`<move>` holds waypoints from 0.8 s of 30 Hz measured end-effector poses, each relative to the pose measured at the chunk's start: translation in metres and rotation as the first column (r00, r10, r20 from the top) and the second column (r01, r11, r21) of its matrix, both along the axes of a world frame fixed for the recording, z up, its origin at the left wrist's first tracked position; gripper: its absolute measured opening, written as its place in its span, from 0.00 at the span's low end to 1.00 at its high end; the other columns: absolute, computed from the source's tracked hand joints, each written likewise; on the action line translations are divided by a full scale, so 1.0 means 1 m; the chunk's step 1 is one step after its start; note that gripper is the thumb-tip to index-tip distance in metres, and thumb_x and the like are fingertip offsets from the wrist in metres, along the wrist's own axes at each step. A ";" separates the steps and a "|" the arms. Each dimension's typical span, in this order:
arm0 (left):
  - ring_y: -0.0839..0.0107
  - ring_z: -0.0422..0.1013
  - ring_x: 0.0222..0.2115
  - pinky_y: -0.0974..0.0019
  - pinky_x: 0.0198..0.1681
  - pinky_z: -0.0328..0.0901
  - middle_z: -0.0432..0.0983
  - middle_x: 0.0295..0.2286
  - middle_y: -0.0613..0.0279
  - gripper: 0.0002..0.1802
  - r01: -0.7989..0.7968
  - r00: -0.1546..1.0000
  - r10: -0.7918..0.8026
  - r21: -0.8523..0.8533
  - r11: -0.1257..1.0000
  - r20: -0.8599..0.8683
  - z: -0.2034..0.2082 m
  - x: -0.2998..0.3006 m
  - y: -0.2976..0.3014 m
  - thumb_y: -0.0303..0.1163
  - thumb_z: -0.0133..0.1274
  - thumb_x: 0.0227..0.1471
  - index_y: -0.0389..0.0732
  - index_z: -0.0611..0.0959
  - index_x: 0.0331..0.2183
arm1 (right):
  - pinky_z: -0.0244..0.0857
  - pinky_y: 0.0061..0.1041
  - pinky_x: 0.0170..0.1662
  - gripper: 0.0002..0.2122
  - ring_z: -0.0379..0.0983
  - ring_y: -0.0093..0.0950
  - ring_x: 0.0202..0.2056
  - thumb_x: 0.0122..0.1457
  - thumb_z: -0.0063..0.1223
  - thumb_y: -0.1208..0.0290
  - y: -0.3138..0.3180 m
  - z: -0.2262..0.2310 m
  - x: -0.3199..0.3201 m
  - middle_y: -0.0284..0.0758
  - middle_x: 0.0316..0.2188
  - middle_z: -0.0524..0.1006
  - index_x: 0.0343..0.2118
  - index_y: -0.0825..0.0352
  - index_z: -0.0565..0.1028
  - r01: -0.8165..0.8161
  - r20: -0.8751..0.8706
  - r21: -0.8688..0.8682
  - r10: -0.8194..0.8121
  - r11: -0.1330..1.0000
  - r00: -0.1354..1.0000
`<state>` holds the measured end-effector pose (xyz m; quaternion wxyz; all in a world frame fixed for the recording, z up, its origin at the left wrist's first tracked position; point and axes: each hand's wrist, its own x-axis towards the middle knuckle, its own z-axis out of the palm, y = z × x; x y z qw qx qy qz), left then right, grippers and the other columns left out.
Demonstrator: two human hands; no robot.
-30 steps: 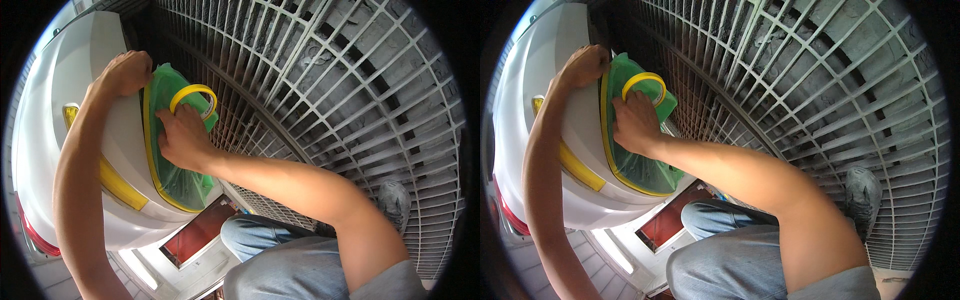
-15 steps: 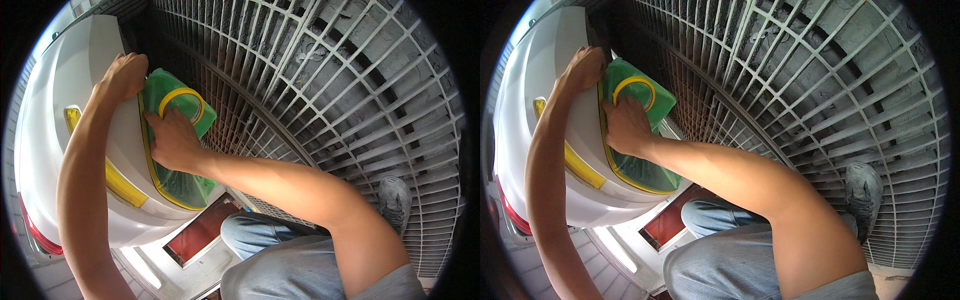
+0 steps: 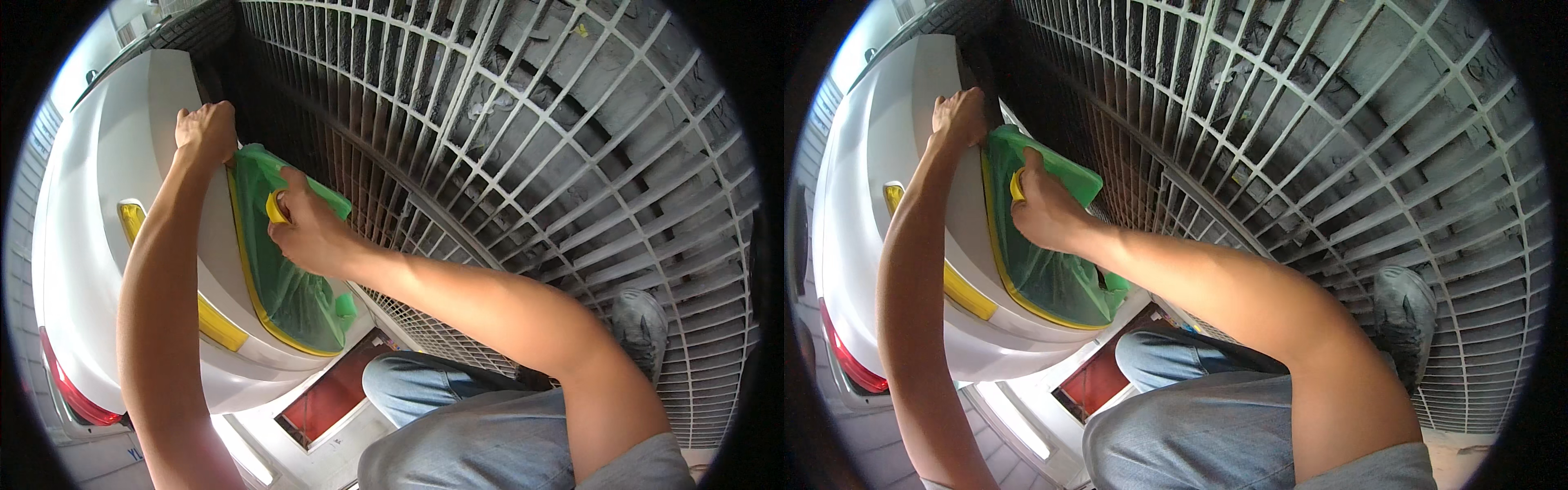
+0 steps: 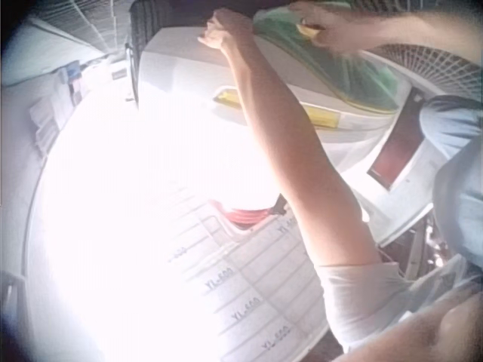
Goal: The person applies yellow masking tape along the edges of a white car bumper and then covers the taped area with a green protective sheet. They smooth the tape and sheet to ensure secure attachment.
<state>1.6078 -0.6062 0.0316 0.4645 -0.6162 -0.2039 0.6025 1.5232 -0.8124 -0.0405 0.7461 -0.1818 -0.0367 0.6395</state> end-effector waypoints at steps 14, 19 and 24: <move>0.58 0.83 0.33 0.60 0.40 0.75 0.86 0.30 0.49 0.21 -0.184 0.855 0.391 -0.506 0.843 0.340 0.022 0.002 -0.008 0.28 0.66 0.43 0.30 0.86 0.41 | 0.76 0.30 0.45 0.29 0.78 0.31 0.38 0.67 0.50 0.79 0.026 -0.017 -0.014 0.47 0.42 0.79 0.69 0.76 0.54 0.081 -0.041 -0.294 -0.098 0.952 0.994; 0.54 0.82 0.32 0.57 0.40 0.74 0.85 0.28 0.47 0.17 -0.226 0.881 0.396 -0.503 0.834 0.260 0.013 -0.001 -0.011 0.24 0.63 0.38 0.31 0.88 0.35 | 0.69 0.38 0.54 0.36 0.76 0.42 0.53 0.62 0.58 0.69 0.049 -0.037 -0.006 0.56 0.54 0.75 0.70 0.75 0.57 0.109 0.255 -0.376 -0.011 0.920 0.967; 0.53 0.82 0.31 0.55 0.39 0.74 0.83 0.26 0.45 0.11 -0.250 0.844 0.456 -0.544 0.801 0.283 0.017 -0.001 -0.002 0.25 0.63 0.37 0.31 0.89 0.28 | 0.73 0.37 0.44 0.21 0.83 0.43 0.38 0.61 0.61 0.61 0.104 -0.046 -0.008 0.54 0.33 0.83 0.50 0.73 0.80 0.063 0.231 -0.369 0.026 0.927 0.973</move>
